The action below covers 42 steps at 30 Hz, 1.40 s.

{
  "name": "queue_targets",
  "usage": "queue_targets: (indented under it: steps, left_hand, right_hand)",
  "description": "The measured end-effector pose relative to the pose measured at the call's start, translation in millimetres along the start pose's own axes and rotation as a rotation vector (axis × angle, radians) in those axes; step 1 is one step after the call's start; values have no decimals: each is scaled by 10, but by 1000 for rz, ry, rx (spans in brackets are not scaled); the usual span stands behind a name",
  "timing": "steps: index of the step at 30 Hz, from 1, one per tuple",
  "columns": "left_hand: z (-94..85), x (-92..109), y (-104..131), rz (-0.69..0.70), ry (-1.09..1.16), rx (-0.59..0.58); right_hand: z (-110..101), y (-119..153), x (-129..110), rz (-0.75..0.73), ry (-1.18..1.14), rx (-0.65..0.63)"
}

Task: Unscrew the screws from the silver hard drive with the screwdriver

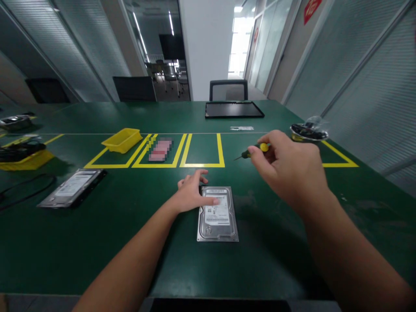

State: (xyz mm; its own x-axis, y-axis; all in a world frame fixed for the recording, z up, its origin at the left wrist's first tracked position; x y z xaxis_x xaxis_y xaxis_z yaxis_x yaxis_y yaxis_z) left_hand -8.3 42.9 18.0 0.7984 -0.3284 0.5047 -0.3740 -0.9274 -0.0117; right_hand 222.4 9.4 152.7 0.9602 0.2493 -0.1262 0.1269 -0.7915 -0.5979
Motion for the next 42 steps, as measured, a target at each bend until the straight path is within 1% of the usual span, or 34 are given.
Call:
queue_targets:
  steps: [3, 7, 13, 17, 21, 28, 34, 42]
  left_hand:
    - [-38, -98, -23, 37, -24, -87]
    - [-49, -121, -40, 69, -63, -139]
    - [-38, -76, -43, 74, -69, -151]
    - [-48, -61, -28, 59, -59, -142]
    - [-57, -47, -10, 42, -46, -139]
    - [-15, -54, -10, 7, -57, -118]
    - [-15, -46, -8, 8, -33, -117]
    - [43, -43, -25, -12, -16, -88]
  right_hand:
    - [-23, 46, -36, -7, 39, -47]
    - [-59, 100, -57, -11, 121, -84]
    - [-121, 163, -52, -22, 195, -98]
    - [-95, 244, -16, 15, 252, -130]
    - [8, 372, 31, 44, 288, -206]
    - [290, 584, 129, 48, 304, -302]
    - [499, 710, 179, 5, 285, -295]
    - [693, 766, 227, 9, 252, -331]
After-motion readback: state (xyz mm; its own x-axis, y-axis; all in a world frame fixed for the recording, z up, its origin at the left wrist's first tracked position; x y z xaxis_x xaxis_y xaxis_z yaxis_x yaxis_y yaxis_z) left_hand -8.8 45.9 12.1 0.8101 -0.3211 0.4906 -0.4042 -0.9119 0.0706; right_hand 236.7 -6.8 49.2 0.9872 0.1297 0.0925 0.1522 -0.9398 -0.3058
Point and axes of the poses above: each hand's wrist, its own y-axis away from the middle knuckle, its own z-axis out of the palm, x = y × z, the point moved 2 cm from there along -y, towards the middle knuckle, and after that the axes turned 4 degrees about -y, right-handed, at the moved point
